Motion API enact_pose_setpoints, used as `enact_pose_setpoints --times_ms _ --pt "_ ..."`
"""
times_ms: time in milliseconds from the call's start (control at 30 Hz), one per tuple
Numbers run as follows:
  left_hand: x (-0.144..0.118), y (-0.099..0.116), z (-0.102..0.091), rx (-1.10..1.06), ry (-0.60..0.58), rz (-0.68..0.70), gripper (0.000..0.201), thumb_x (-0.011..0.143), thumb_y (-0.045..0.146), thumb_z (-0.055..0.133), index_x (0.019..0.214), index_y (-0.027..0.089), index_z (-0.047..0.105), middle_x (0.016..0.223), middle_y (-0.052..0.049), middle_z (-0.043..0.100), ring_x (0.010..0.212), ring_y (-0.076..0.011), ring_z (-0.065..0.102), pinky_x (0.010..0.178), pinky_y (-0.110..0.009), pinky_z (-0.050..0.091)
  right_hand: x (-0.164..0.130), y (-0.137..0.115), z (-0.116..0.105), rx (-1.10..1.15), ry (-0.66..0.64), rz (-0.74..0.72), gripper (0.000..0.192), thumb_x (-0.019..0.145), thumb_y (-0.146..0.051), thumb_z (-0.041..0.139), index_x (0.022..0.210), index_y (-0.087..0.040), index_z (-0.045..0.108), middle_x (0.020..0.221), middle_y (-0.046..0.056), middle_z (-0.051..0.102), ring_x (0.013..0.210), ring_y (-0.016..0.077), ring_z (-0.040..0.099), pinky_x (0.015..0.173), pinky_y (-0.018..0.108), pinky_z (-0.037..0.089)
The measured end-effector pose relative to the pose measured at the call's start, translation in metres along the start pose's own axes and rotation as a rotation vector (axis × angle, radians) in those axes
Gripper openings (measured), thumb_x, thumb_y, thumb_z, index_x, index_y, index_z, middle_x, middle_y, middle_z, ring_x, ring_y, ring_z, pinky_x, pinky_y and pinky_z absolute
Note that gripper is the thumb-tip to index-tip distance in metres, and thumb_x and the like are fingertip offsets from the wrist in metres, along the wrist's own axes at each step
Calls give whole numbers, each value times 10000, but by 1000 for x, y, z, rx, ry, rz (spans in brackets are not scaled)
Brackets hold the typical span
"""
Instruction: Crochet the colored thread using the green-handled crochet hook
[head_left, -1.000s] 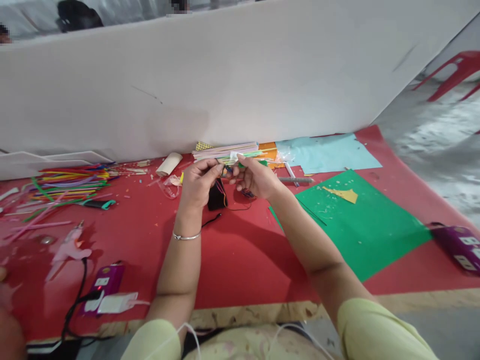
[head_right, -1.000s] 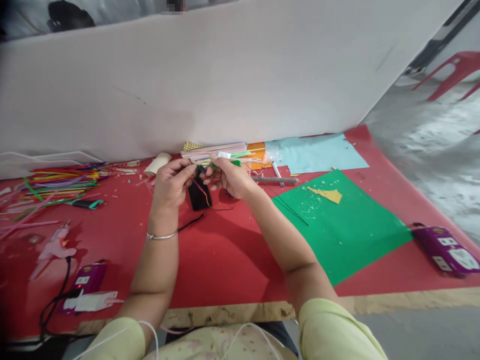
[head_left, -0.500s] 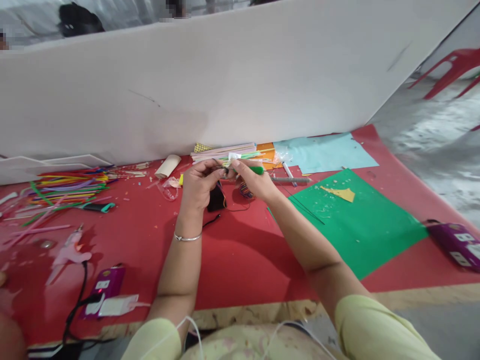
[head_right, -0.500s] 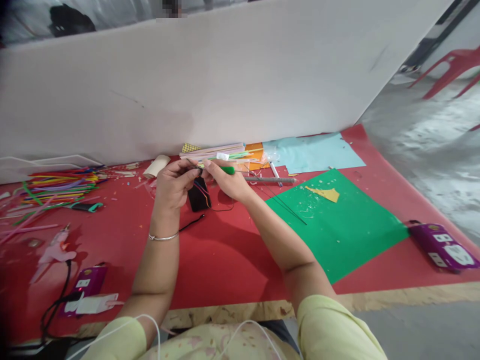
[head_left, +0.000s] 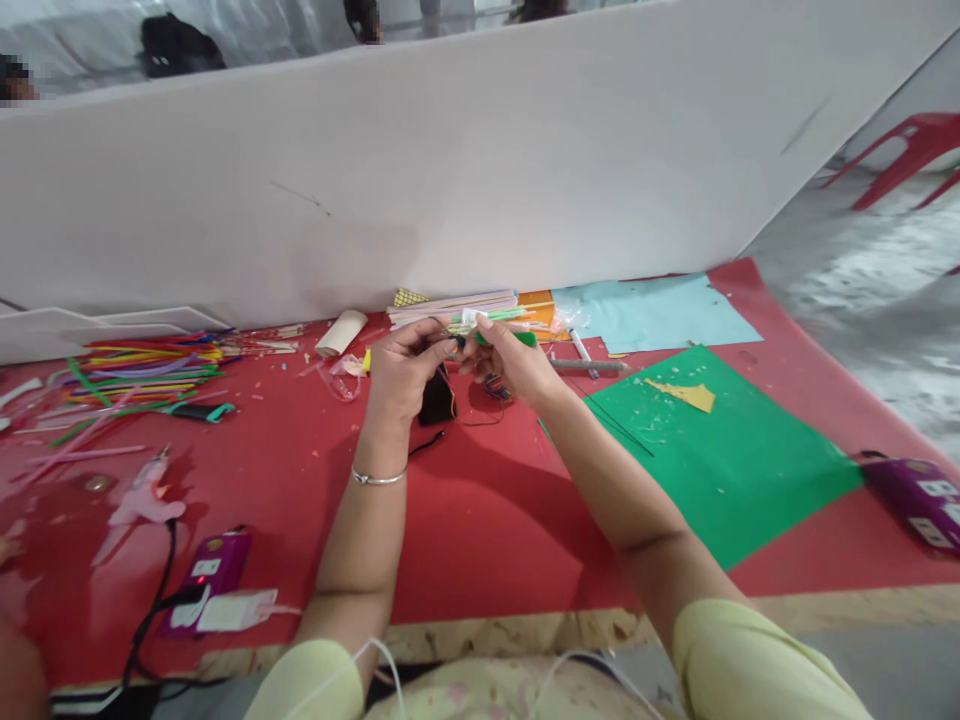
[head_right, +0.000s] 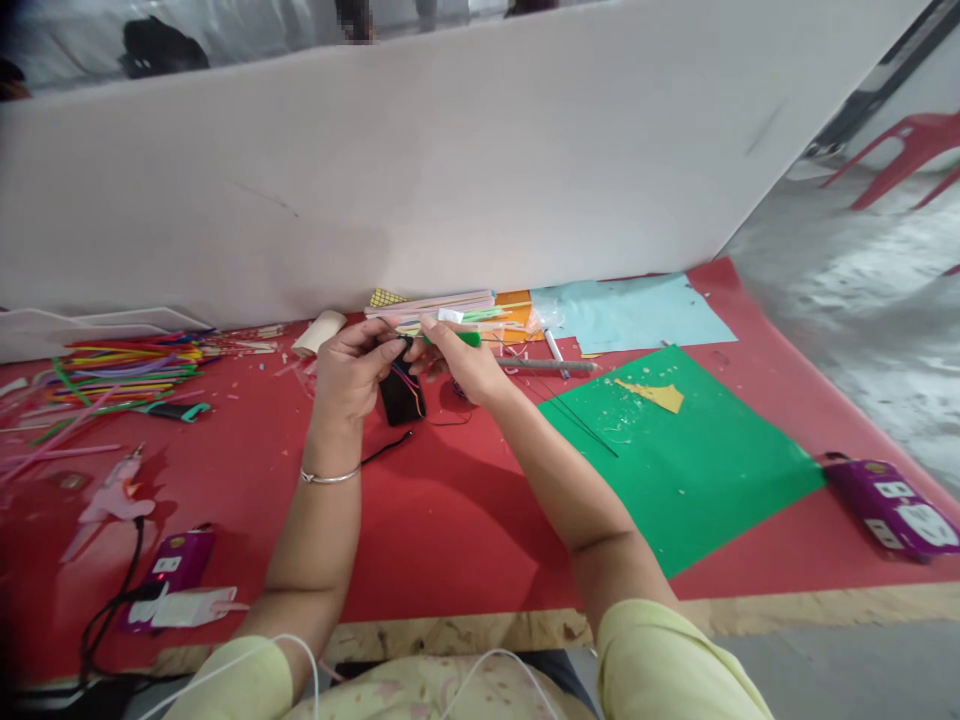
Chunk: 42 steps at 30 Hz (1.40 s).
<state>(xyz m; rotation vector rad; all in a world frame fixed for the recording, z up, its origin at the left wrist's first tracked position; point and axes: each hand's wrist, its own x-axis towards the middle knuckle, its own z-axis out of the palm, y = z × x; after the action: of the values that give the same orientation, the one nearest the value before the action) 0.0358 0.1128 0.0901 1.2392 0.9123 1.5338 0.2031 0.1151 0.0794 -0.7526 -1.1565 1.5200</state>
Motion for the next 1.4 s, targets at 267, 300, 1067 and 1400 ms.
enact_pose_setpoints --times_ms 267,300,1067,1400 --pt "1 -4 2 9 49 46 327 607 241 983 914 208 876 683 23 708 606 -90 603 566 -211 486 1 0 4 28 46 -2 617 803 -812 763 788 -201 671 760 17 749 578 112 677 483 205 498" --pt "1 -4 3 0 49 40 333 605 250 987 915 204 873 685 20 711 609 -94 613 568 -216 493 1 1 5 30 48 -3 620 815 -816 748 787 -202 669 759 19 748 581 113 679 486 206 499" --pt "-7 -11 22 -207 187 -26 421 599 316 1018 953 188 829 570 99 526 421 -16 356 399 -185 246 -5 25 3 -708 99 -875 286 1129 -461 530 1018 -232 658 953 56 680 943 190 662 897 364 562" --pt "-5 9 9 -321 -13 -312 397 576 220 990 944 179 846 589 72 541 462 -11 343 398 -143 207 1 16 -15 -663 -71 -796 384 1112 -573 499 1010 -265 704 983 71 700 940 220 666 896 388 550"
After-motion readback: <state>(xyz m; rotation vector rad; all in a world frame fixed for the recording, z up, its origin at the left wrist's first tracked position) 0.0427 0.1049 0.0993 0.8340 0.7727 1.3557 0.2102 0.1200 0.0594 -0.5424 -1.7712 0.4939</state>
